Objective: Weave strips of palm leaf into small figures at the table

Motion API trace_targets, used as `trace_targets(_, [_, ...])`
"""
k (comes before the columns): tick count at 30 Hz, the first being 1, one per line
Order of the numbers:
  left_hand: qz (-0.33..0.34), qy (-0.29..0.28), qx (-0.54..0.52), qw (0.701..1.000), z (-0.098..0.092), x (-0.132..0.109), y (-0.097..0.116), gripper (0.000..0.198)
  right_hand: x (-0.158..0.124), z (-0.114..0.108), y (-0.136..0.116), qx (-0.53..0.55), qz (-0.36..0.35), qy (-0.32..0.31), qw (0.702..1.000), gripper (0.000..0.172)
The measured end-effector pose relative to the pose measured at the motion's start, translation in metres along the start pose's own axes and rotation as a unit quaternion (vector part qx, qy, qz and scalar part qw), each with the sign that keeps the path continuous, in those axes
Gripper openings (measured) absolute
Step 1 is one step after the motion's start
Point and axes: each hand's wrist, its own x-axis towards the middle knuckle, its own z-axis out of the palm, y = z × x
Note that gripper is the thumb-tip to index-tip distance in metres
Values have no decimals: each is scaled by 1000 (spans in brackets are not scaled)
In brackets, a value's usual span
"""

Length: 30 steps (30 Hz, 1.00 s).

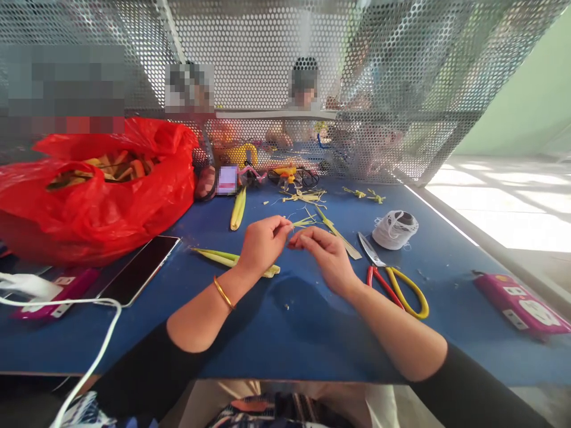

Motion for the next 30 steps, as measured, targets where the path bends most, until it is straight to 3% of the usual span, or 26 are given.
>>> trace_targets(2, [36,-44,52,997,-1,-1,0,19,-1,-1,-5,-92,-60,-17,994,18])
trace_targets(4, [76,-122,82,986,-3,-2,1,21,1,-9,-10,-109,-54,-27,992,19])
trace_targets(6, [103,-200,61,972,-5,-2,4,20,7,-19,-13,-53,14,-31,998,18])
trace_targets(9, [66,-257,-61,962,-9,-2,9,15,16,-33,-13,95,119,-14,988,16])
trace_targets(14, [-53,-210,-226,950,-9,-2,12,17,20,-29,-4,277,224,-12,934,11])
trace_targets(16, [-77,-152,-248,954,-4,-2,11,16,18,-23,0,313,226,5,923,8])
trace_targets(19, [-98,-59,-215,970,2,-2,8,14,14,-13,5,319,192,40,927,11])
trace_targets(24, [-61,2,-96,993,6,-1,2,15,3,0,6,195,116,54,972,12])
trace_targets(27, [-10,-14,-20,1000,5,-3,0,16,1,0,2,33,19,26,999,13])
trace_targets(30, [52,-56,47,996,4,-5,1,18,4,-8,-3,-53,-34,5,998,16])
